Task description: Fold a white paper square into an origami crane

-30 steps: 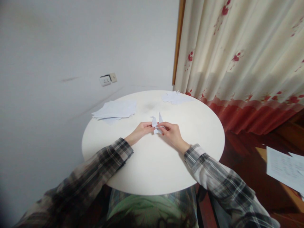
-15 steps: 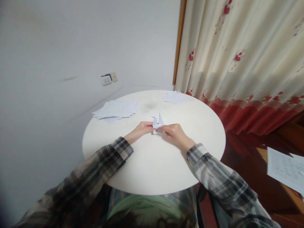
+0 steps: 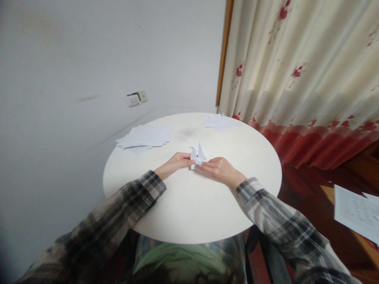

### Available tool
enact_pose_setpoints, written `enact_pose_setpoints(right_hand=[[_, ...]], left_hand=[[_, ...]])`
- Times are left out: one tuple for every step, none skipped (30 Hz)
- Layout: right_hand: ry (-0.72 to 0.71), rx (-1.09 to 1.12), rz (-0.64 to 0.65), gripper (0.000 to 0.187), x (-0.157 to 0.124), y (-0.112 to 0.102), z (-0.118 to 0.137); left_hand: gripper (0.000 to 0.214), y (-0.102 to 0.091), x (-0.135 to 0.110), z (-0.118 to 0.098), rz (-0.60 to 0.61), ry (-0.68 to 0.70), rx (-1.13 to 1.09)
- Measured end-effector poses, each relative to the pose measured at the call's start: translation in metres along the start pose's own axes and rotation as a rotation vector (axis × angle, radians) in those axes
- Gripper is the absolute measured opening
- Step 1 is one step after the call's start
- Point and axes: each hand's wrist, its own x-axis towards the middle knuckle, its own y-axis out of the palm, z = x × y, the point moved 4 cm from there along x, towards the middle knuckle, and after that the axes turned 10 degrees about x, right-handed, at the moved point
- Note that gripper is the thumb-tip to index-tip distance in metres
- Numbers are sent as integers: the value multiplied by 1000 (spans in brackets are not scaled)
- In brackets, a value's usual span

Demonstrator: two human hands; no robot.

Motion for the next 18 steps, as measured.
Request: enact_pose_setpoints(right_hand=[[-6,9,4,38,0,0,1],[-8,23,2,38,0,0,1],[-2,46,-10,39,-1,0,1],[14,78,-35,40,-1,0,1],[42,120,-74,41,-1,1,0],[84,171,-124,42,-1,2,-2],[133,228,-183,43,-2,2,-4],[194,284,-247,43,-2,3,-6],[260,340,-304,42,-3,3,-8],[333,396,-357,40,-3,3,-11],[408,451,-405,38,-3,4,-14],[482,505,-449,36,-3,4,-16],[555,557,-491,33,-2,3,-19],[623,604,-530,30,-2,3,-21],[685,651,-568,27,-2,4,-24],[743,705,-601,25,-2,4,-27],[793,772,-625,24,-3,6,-29],[835,851,-637,25,-2,9,-31]], left_hand=[[39,0,0,1,3,-1,-5],[40,0,1,2,5,-1,-15],[40,0,1,2,2,0,-24],[41,-1,2,3,-2,4,-31],[41,-1,3,3,-11,9,-37],[41,-2,3,4,-19,15,-42],[41,-3,4,4,-27,21,-48],[42,-4,4,4,-34,26,-54],[42,-5,4,4,-45,29,-59],[43,-7,4,4,-64,31,-62],[43,-8,4,3,-91,29,-61],[43,-10,4,3,-127,26,-56],[43,-11,4,3,-169,25,-48],[43,-13,4,3,-212,24,-41],[43,-15,4,2,-255,24,-36],[43,-16,3,2,-292,26,-35],[43,-17,3,2,-324,31,-37],[43,-18,4,2,-351,38,-41]])
